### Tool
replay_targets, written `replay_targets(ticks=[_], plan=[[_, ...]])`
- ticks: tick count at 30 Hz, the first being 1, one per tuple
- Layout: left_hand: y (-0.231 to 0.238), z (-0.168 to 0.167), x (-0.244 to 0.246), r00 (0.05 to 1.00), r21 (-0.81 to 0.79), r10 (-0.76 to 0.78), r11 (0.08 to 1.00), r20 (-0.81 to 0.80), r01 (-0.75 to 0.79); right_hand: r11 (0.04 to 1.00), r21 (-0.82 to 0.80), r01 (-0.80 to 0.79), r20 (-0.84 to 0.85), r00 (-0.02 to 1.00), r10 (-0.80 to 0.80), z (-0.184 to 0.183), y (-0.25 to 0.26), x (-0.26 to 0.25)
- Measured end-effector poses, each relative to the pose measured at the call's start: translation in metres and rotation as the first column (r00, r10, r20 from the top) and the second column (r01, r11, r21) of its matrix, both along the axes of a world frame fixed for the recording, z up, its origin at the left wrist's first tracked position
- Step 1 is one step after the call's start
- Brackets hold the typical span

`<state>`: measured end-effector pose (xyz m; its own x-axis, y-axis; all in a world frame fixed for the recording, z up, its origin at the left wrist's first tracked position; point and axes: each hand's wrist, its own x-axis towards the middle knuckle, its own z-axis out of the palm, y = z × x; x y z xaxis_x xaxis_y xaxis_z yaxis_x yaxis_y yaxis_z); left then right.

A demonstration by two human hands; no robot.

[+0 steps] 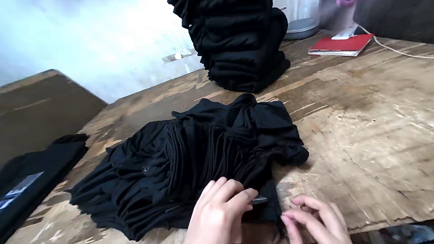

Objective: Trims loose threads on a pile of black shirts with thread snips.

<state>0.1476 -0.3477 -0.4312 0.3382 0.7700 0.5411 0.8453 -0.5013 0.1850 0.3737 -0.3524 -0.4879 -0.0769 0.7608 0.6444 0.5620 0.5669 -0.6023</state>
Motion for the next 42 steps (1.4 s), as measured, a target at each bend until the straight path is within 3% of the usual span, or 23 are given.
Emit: replay_targets(ticks=[4, 10, 14, 19, 22, 26, 29, 32, 36, 39, 42], plan=[[-0.008, 0.003, 0.008, 0.998, -0.077, -0.067, 0.995, 0.014, 0.068, 0.999, -0.042, -0.029, -0.077, 0.997, 0.026, 0.000, 0.005, -0.002], [0.000, 0.001, 0.015, 1.000, 0.024, -0.013, 1.000, -0.028, 0.014, 0.998, -0.058, -0.032, -0.140, 0.990, 0.023, -0.004, 0.014, -0.002], [0.007, -0.004, 0.027, 0.995, 0.001, -0.083, 0.997, -0.051, 0.083, 0.997, -0.037, -0.075, -0.209, 0.976, 0.065, -0.006, 0.015, -0.004], [0.010, -0.005, 0.019, 0.998, 0.040, 0.036, 0.998, 0.059, -0.038, 0.969, -0.033, -0.245, 0.050, 0.968, 0.246, 0.002, 0.014, 0.019], [0.001, -0.005, 0.008, 0.979, 0.031, 0.163, 0.985, 0.126, -0.168, 0.986, 0.059, -0.157, 0.147, 0.978, 0.147, 0.008, 0.007, 0.013], [-0.018, -0.013, 0.008, 0.972, -0.015, 0.205, 0.979, 0.115, -0.205, 0.983, 0.185, -0.005, 0.230, 0.972, -0.038, 0.002, 0.003, -0.019], [-0.032, -0.024, 0.006, 0.961, -0.010, 0.208, 0.978, 0.180, -0.210, 0.996, 0.088, -0.035, -0.005, 0.999, 0.035, -0.010, 0.005, -0.023], [-0.041, -0.031, 0.005, 0.949, -0.033, 0.211, 0.977, 0.236, -0.209, 0.987, -0.081, -0.136, -0.287, 0.952, 0.108, -0.007, 0.003, -0.020], [-0.040, -0.038, 0.016, 0.945, -0.042, 0.181, 0.984, 0.272, -0.176, 0.974, -0.095, -0.206, -0.353, 0.922, 0.160, -0.002, 0.003, -0.022], [-0.036, -0.039, 0.015, 0.942, -0.035, 0.184, 0.983, 0.279, -0.182, 0.940, -0.069, -0.333, -0.216, 0.925, 0.312, -0.002, 0.002, -0.011], [-0.035, -0.032, 0.009, 0.943, -0.090, 0.184, 0.982, 0.279, -0.165, 0.915, -0.123, -0.385, 0.076, 0.915, 0.396, 0.004, -0.002, 0.011]])
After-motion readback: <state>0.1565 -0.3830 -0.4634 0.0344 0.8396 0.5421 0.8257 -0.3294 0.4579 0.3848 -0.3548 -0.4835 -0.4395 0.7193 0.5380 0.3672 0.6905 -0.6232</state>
